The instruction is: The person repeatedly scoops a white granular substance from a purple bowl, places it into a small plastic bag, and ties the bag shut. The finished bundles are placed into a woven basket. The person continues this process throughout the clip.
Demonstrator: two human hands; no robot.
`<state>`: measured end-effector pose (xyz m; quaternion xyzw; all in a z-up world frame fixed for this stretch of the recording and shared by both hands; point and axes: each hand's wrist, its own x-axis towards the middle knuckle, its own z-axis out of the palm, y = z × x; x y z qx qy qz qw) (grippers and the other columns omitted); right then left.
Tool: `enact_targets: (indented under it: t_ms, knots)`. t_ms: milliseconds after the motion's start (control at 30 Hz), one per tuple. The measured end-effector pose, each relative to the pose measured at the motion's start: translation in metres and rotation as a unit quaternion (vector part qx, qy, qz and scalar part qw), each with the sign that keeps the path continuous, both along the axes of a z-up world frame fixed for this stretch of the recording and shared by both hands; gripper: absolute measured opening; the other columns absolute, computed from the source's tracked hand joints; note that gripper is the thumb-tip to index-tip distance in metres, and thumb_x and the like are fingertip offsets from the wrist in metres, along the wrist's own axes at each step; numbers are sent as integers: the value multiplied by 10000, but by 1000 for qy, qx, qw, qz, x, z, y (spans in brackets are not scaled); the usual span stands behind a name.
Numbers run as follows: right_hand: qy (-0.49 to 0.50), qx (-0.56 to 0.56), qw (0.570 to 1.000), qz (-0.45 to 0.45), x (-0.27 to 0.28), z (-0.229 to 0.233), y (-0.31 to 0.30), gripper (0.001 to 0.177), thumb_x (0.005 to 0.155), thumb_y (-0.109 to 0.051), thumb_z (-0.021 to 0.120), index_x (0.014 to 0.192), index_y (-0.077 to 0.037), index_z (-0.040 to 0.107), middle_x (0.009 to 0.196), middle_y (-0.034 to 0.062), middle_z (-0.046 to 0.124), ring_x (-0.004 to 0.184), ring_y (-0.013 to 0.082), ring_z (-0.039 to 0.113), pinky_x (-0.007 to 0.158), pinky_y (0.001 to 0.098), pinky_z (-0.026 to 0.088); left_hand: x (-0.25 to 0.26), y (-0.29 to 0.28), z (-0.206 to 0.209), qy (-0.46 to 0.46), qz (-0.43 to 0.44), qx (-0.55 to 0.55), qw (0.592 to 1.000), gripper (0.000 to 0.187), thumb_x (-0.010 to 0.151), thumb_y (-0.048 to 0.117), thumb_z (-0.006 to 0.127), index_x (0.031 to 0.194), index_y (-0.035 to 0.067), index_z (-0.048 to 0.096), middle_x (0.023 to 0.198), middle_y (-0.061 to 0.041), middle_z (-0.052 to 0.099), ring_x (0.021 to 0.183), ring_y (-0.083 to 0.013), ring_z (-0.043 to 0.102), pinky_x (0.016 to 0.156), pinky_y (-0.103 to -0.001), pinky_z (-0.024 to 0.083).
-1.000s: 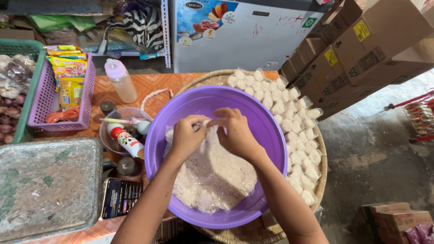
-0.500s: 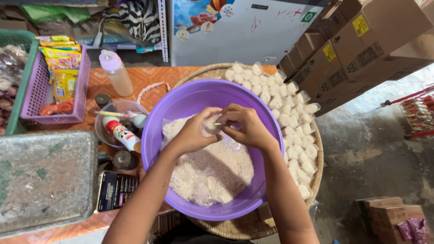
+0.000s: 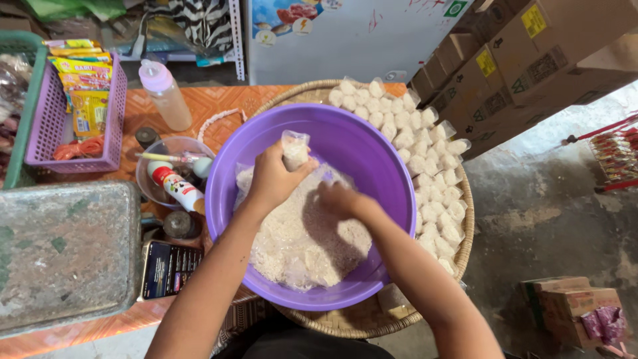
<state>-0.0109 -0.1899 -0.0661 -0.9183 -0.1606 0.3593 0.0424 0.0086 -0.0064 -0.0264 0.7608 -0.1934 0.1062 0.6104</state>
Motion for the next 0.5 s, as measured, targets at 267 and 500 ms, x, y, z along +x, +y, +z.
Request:
enact_targets:
  t_ms: [267,500]
  knots:
    - [15,204,979,-7,-30,-29,38,644,857,-287,621,1437,-35,495,1202,243,627,1095,381,616,983,498,510,-2,1,9,40,7,-53,998,350,749,103,876,1005,28,650,872,-65,746,797,-165,728,745,-329,583]
    - [51,249,952,-173,-2,-3,8,304,963,-301,645,940,-4,705,778,117,672,652,199,593,586,398,517,-2,0,10,69,-15,-102,992,320,772,126,853,1020,42,667,882,-44,744,809,-130,714,736,-309,584]
